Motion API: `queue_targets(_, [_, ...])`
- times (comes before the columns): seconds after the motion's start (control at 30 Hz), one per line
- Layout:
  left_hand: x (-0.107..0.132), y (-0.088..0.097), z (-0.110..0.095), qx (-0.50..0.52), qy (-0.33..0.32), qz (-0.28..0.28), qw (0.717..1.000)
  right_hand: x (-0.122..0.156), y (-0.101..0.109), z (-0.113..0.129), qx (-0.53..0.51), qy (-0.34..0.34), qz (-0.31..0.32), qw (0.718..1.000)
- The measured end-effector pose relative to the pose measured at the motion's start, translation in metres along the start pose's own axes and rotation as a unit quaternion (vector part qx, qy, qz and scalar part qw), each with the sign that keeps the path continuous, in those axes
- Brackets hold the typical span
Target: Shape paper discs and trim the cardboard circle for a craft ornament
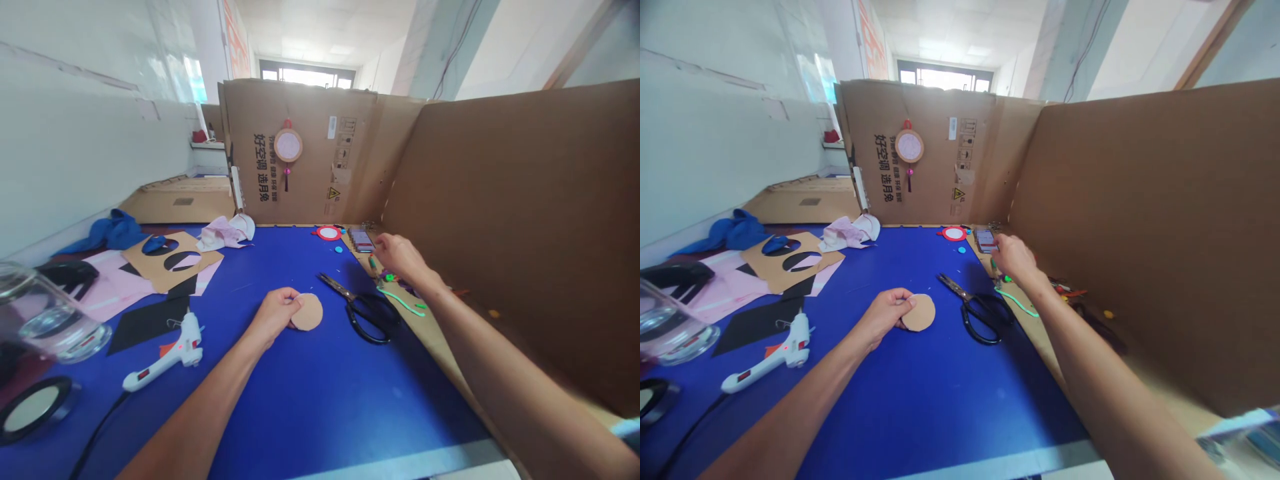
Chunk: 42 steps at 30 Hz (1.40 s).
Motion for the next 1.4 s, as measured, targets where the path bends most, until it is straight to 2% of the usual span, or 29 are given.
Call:
queue_targets(0.07, [0.001, -0.001, -0.001, 0.003, -0.003, 0.003, 1.000, 0.029, -0.005, 0.037, -0.139, 0.064, 0.027, 0.988])
queue_targets(0.13, [0.003, -0.003, -0.002, 0.009, -0.011, 0.015, 1.000, 0.059, -0.015, 0.073, -0.298, 0.111, 0.088, 0.944])
queue_targets(0.2, [0.005, -0.004, -0.004, 0.012, -0.027, 0.028, 0.999, 0.083, -0.024, 0.100, -0.404, 0.146, 0.117, 0.895])
queue_targets(0.3, [0.008, -0.006, -0.009, -0.001, -0.057, 0.039, 0.998, 0.104, -0.038, 0.116, -0.456, 0.167, 0.132, 0.864])
queue_targets(0.43, [0.009, -0.009, -0.014, -0.018, -0.088, 0.038, 0.995, 0.112, -0.056, 0.117, -0.489, 0.150, 0.184, 0.839])
queue_targets(0.57, [0.007, -0.010, -0.012, -0.028, -0.088, 0.039, 0.995, 0.112, -0.063, 0.116, -0.490, 0.139, 0.201, 0.837])
queue_targets(0.8, [0.005, -0.013, -0.007, -0.050, -0.088, 0.048, 0.994, 0.110, -0.067, 0.114, -0.473, 0.125, 0.171, 0.855])
queue_targets(1.07, [0.006, -0.017, -0.003, 0.018, -0.024, 0.057, 0.998, 0.109, -0.063, 0.112, -0.500, 0.096, 0.168, 0.844])
queue_targets(1.4, [0.007, -0.014, -0.006, 0.017, -0.046, 0.045, 0.998, 0.111, -0.060, 0.115, -0.506, 0.104, 0.183, 0.836])
Point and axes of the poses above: each hand's wrist, its own x-axis away from the middle knuckle, its own y-axis out of the back of the hand, z = x × y, the point moved 6 cm from there along -x, towards the middle knuckle, and after that the axes turned 10 degrees about x, right-handed, at the moved point
